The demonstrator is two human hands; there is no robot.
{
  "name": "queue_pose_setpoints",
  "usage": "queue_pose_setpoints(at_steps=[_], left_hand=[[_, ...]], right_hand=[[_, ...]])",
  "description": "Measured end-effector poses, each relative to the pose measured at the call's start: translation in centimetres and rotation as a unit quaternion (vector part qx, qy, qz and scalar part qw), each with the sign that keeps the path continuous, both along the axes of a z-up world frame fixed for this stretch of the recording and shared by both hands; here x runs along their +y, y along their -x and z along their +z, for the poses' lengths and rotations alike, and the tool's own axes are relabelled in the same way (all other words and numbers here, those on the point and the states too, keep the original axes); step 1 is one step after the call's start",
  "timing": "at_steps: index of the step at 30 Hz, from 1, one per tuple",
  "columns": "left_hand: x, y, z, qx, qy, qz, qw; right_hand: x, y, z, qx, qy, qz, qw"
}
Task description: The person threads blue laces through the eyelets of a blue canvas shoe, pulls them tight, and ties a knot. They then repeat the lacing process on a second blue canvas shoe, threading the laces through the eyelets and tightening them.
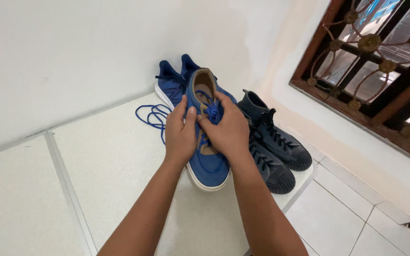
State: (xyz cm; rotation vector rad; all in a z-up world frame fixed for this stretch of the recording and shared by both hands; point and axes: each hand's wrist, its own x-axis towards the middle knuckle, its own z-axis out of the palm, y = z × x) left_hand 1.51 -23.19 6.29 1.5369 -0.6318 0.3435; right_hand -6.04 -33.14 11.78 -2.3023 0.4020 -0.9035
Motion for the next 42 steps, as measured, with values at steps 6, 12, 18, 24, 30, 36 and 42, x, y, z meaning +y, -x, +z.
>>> queue_pose_setpoints(at_steps=[6, 12, 18, 24, 30, 36, 42], left_hand=[[-0.4, 0.3, -0.7, 0.003, 0.034, -0.022, 0.999], [-1.7, 1.1, -0.4, 0.009, 0.036, -0.030, 0.999], [-3.0, 1.6, 0.0, 0.046, 0.030, -0.067, 0.996], [-3.1, 1.3, -0.8, 0.042, 0.022, -0.039, 0.998], [-1.6, 0.7, -1.5, 0.018, 0.023, 0.002, 1.000], [0.2, 0.4, -1.8, 0.042, 0.006, 0.037, 0.998], [1.0, 0.3, -1.9, 0.046, 0.013, 0.039, 0.998]], right_hand=[[-0.5, -0.2, -0.8, 0.020, 0.024, -0.018, 0.999], [-1.7, 0.4, -1.1, 0.025, 0.014, -0.029, 0.999], [-2.8, 1.1, -0.9, 0.036, -0.013, -0.050, 0.998], [-2.6, 1.0, -1.0, 0.011, 0.010, -0.029, 0.999], [-1.5, 0.3, -1.3, 0.014, 0.008, 0.000, 1.000], [0.0, -0.6, -1.5, -0.011, 0.031, 0.030, 0.999], [0.5, -0.8, -1.5, 0.024, 0.005, 0.027, 0.999]])
